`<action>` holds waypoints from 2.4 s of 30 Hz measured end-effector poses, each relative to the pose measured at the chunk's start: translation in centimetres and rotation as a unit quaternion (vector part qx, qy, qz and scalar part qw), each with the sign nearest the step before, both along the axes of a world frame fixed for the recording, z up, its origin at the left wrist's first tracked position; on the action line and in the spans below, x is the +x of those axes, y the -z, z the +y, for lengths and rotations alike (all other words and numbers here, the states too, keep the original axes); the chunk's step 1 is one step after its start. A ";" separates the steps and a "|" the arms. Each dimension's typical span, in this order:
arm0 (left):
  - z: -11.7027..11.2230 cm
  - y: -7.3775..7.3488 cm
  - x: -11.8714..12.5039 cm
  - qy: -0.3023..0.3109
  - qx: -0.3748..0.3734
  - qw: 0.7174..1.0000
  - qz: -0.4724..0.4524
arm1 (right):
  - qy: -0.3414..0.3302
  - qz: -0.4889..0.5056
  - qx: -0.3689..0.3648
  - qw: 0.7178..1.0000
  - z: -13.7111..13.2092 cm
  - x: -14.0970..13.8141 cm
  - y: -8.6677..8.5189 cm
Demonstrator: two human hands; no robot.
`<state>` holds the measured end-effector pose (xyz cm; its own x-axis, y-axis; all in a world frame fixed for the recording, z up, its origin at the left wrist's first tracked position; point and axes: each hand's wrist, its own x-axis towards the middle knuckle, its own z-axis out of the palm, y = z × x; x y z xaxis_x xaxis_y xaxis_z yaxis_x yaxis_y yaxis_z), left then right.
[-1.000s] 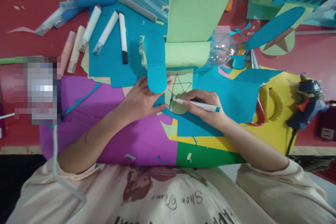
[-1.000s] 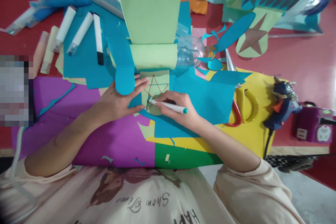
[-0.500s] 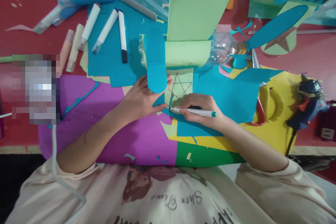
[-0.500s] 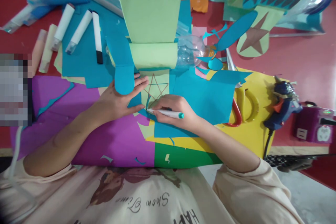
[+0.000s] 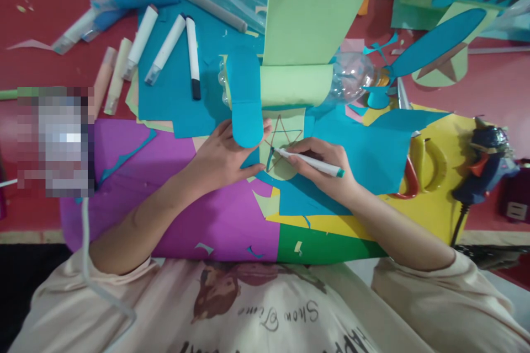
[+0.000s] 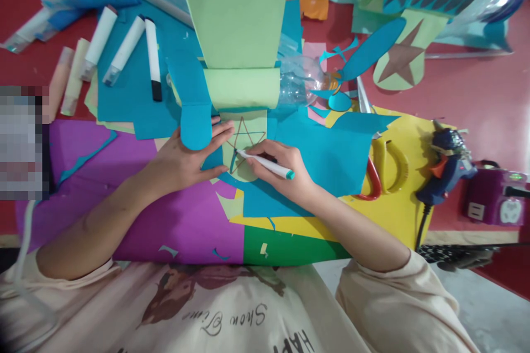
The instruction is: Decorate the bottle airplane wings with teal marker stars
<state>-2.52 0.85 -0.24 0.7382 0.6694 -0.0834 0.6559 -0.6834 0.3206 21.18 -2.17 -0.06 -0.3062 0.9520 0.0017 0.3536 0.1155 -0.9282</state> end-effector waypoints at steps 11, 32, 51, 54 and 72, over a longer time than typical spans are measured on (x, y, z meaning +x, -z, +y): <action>0.0 0.0 -0.1 0.001 0.001 1.000 -0.002 | -0.002 0.008 0.005 1.000 0.1 0.0 0.1; -0.2 0.4 0.0 -0.006 0.010 1.000 -0.005 | 0.032 0.059 -0.031 0.997 -0.9 0.4 -1.0; -0.3 0.1 0.7 -0.023 -0.010 1.000 0.016 | -0.113 -0.026 0.029 0.993 -0.9 0.3 -0.5; -0.3 0.1 0.6 -0.024 -0.009 1.000 0.014 | -0.098 -0.020 0.018 0.995 -0.9 0.2 -0.5; -0.3 0.2 0.4 -0.022 -0.008 1.000 0.000 | -0.038 -0.008 0.005 0.999 -0.9 0.0 -0.5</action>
<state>-2.12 0.55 -0.40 0.7081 0.6997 -0.0951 0.6853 -0.6486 0.3312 21.20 -3.06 0.44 -0.3782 0.9257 0.0063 0.3583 0.1527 -0.9210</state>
